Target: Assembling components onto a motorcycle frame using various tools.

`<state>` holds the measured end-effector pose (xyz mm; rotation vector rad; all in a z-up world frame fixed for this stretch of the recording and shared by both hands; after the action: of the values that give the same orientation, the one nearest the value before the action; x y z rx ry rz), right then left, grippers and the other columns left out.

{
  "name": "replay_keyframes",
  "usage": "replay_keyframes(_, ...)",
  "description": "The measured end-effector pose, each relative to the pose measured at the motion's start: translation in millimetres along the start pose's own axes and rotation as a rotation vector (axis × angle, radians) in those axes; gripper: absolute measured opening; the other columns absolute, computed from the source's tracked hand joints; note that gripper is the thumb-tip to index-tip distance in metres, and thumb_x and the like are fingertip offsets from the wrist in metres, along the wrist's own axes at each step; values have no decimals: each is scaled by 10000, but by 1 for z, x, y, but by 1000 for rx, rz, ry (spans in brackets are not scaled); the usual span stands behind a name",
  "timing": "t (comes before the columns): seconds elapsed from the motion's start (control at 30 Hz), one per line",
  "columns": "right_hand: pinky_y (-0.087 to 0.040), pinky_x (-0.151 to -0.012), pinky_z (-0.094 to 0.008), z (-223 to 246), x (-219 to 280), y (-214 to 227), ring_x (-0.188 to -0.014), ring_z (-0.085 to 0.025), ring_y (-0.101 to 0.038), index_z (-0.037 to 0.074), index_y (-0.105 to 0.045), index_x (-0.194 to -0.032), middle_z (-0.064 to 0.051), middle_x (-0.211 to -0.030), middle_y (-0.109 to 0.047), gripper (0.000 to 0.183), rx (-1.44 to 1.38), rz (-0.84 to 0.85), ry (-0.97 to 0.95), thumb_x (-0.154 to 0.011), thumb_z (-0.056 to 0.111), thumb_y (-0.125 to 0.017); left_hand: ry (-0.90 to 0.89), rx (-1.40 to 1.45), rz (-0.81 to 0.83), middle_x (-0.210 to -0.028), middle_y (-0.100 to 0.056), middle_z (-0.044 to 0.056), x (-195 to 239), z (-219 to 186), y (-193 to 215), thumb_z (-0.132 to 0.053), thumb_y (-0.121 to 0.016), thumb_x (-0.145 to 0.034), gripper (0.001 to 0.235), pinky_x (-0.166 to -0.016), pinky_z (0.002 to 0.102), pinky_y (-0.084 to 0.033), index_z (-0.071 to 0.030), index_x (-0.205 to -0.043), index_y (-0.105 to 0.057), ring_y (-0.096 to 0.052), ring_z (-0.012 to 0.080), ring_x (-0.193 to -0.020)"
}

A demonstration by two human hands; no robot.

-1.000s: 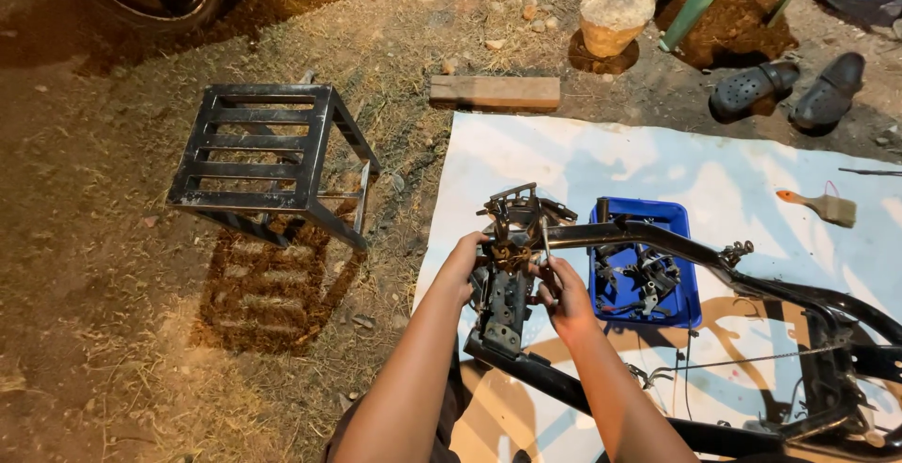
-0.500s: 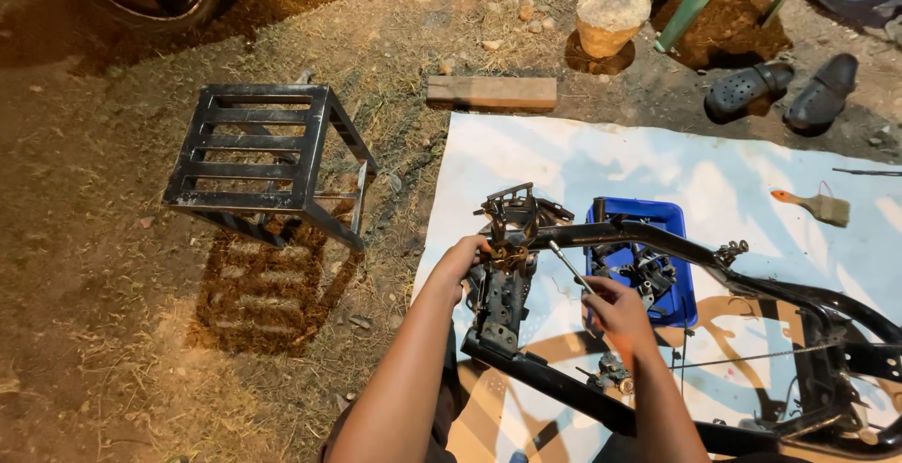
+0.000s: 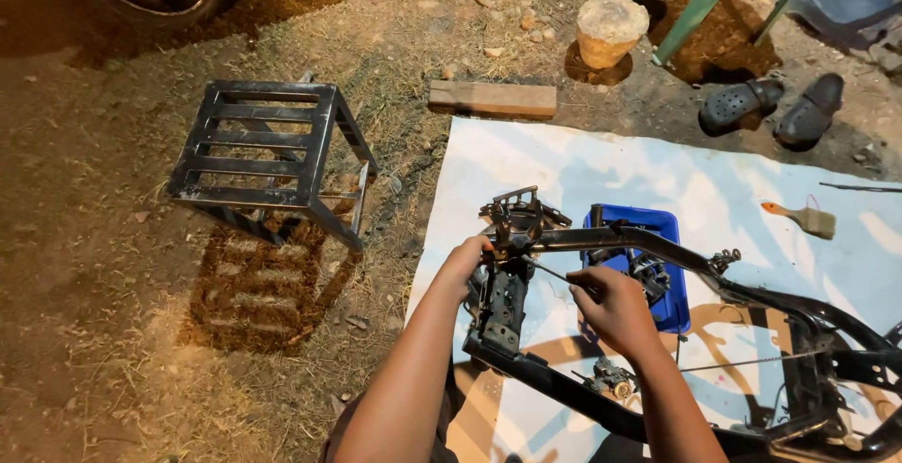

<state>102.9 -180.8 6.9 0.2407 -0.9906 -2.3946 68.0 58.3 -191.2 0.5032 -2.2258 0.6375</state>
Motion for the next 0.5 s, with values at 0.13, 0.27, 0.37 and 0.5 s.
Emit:
replay_keyframes(0.13, -581, -680, -341, -7, 3, 2, -766, -212, -763, 44, -774, -1041, -127, -892, -774, 227, -22, -102, -7, -843, 151, -742, -40, -160, -91, -1078, -689, 152, -2, -2, 6, -366, -610, -772, 467, -829, 440, -479, 10, -1040, -681, -629, 286, -929)
replay_keyframes(0.27, -566, -639, -344, 6, 3, 6, -695, -221, -743, 46, -777, -1044, -128, -871, -771, 225, -26, -72, -47, -848, 146, -734, -85, -219, -107, -1104, -706, 188, -11, 1, 9, -396, -633, -758, 520, -882, 446, -482, 25, -1052, -714, -639, 307, -992)
replay_keyframes(0.37, -553, -610, -342, 19, 1, 14, -640, -222, -722, 61, -779, -1061, -127, -833, -776, 234, 2, -20, -116, -851, 153, -736, -100, -213, -84, -1112, -709, 165, -15, 2, 8, -397, -638, -748, 515, -912, 437, -469, 5, -1058, -724, -631, 295, -1025)
replay_keyframes(0.5, -555, -613, -355, 51, -11, 23, -651, -230, -724, 82, -786, -1052, -104, -854, -787, 228, 72, 91, -72, -838, 143, -736, -34, -182, -69, -1140, -681, 164, -10, 3, 5, -387, -651, -749, 527, -939, 470, -464, -15, -1120, -690, -604, 318, -1080)
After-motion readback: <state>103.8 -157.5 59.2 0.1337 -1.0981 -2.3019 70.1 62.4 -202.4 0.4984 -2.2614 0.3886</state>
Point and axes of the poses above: each hand's wrist, its own x-axis away from the middle knuckle, its own y-axis out of the back of the hand, z = x × y, the point moved 6 cm from there along -x, towards the middle knuckle
